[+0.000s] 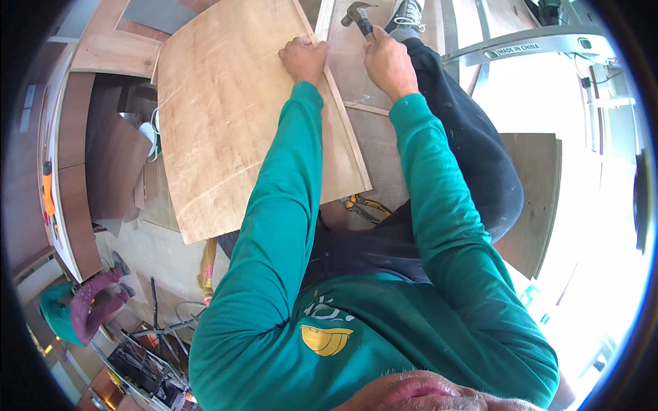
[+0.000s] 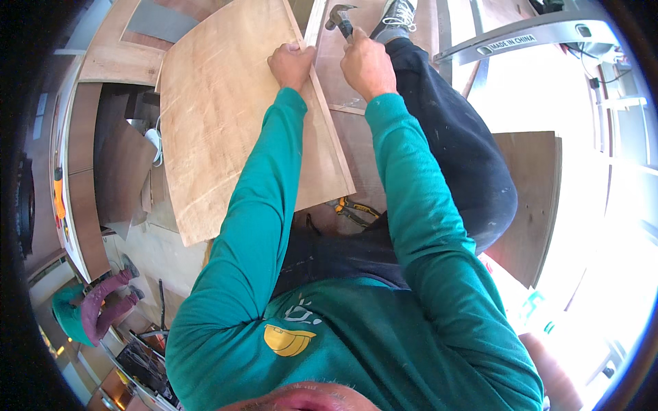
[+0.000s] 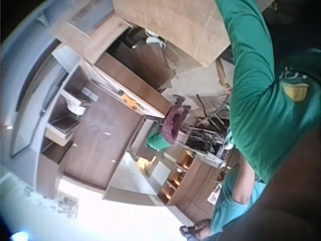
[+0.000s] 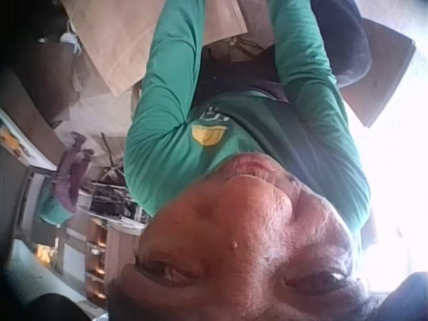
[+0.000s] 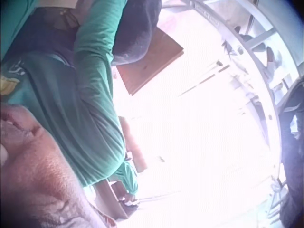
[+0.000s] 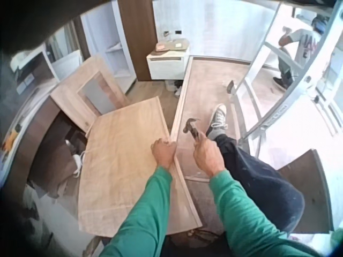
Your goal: The person sits on the floor and uses a hammer to drive nails into a wooden panel, securing a thin wooden strip along its edge. The person repeatedly positions the strip and strikes it with the hammer to fasten it to the panel.
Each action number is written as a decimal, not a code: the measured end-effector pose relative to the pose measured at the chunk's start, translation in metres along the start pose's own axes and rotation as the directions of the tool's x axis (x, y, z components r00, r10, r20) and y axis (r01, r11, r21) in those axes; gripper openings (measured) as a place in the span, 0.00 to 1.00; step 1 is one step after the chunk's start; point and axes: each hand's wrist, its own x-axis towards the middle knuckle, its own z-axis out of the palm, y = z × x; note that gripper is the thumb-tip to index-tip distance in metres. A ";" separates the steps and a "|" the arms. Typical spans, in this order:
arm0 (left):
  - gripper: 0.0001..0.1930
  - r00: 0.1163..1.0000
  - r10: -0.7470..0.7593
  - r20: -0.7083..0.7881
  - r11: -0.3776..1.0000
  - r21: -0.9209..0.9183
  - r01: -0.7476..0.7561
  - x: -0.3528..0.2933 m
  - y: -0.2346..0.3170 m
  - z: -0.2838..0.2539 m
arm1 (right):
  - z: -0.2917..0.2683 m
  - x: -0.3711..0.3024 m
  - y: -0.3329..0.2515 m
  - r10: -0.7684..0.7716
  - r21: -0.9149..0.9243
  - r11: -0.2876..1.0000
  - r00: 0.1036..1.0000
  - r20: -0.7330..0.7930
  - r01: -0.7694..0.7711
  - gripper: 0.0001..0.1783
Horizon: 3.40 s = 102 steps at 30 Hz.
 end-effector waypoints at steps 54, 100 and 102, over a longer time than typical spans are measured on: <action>0.14 0.989 -0.137 -0.056 0.969 0.198 0.145 -0.015 0.040 -0.019 | 0.057 0.025 -0.003 -0.407 -0.155 0.878 0.877 0.254 0.452 0.39; 0.16 0.912 -0.230 0.339 0.969 0.171 0.181 0.060 -0.004 -0.012 | 0.086 -0.024 0.009 0.373 0.271 0.869 0.907 0.193 -0.415 0.40; 0.16 0.924 -0.229 0.308 0.965 0.200 0.172 0.060 -0.005 -0.007 | 0.092 -0.021 0.012 0.375 0.258 0.874 0.909 0.182 -0.413 0.40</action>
